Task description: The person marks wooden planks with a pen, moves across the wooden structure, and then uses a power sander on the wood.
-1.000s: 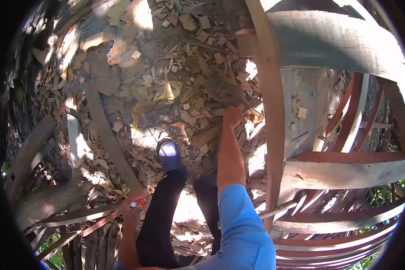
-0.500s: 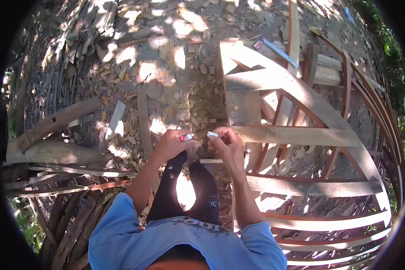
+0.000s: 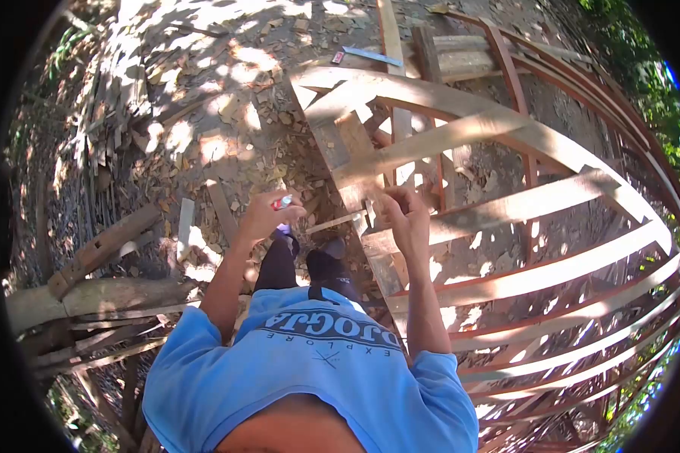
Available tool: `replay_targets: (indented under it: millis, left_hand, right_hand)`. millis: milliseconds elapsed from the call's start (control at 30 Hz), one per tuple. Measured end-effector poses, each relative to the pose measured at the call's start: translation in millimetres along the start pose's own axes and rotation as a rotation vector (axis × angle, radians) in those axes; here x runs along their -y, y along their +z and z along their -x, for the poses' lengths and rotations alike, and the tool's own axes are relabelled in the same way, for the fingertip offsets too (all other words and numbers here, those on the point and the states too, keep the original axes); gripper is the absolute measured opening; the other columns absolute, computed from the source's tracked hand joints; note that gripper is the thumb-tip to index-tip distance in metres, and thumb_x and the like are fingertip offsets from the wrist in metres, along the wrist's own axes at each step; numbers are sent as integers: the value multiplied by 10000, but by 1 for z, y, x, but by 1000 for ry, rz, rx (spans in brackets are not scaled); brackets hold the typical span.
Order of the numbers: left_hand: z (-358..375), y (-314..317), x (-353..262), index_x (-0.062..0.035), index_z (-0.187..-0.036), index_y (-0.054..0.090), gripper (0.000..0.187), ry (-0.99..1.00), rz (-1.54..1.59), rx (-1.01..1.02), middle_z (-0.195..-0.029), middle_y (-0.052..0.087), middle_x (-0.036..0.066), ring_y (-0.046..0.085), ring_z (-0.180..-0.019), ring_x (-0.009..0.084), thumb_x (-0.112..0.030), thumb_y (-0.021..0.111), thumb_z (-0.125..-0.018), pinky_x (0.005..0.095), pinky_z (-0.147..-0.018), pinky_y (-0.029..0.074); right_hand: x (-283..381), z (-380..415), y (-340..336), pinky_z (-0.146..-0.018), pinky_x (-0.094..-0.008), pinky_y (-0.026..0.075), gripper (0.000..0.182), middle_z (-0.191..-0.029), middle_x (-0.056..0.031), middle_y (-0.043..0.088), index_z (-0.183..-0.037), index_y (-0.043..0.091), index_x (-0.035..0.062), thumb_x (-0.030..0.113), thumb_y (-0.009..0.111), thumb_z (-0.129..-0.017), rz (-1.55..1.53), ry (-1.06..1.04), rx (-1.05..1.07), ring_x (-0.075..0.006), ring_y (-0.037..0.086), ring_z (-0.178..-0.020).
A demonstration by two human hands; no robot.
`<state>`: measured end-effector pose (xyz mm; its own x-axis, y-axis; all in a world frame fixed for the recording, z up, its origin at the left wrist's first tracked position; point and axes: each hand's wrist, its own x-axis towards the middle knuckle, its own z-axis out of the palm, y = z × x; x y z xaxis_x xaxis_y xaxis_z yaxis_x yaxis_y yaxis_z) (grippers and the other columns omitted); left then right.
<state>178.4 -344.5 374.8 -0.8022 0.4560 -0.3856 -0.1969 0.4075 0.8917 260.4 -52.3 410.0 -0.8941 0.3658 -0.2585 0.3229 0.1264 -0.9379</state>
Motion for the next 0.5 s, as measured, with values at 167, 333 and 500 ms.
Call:
replay_targets:
  millis: [167,333,500]
  left_hand:
    - [3,-3,59,-21,-937,756,268,4,140,-87,-952,748,109,702,-1024,205,-246,821,-806,311,-859,528]
    - [-6,9,21,-19,-1012,753,240,87,5,-11,-1083,748,153,696,-1035,191,-167,802,-829,306,-897,524]
    - [-24,33,13,-21,-1006,745,299,206,-102,45,-906,718,47,652,-852,104,-250,814,-827,261,-773,513]
  right_hand:
    - [-79,39,-33,-636,-272,528,247,-884,-56,698,-1064,685,0,211,661,-937,43,256,-109,-125,667,-751]
    - [-148,61,-65,-628,-270,521,256,-839,-65,702,-1015,691,-10,228,655,-926,144,344,-242,-117,655,-708]
    - [-187,70,-74,-613,-251,507,219,-797,-36,676,-974,680,-1,207,638,-924,116,400,-294,-95,627,-684]
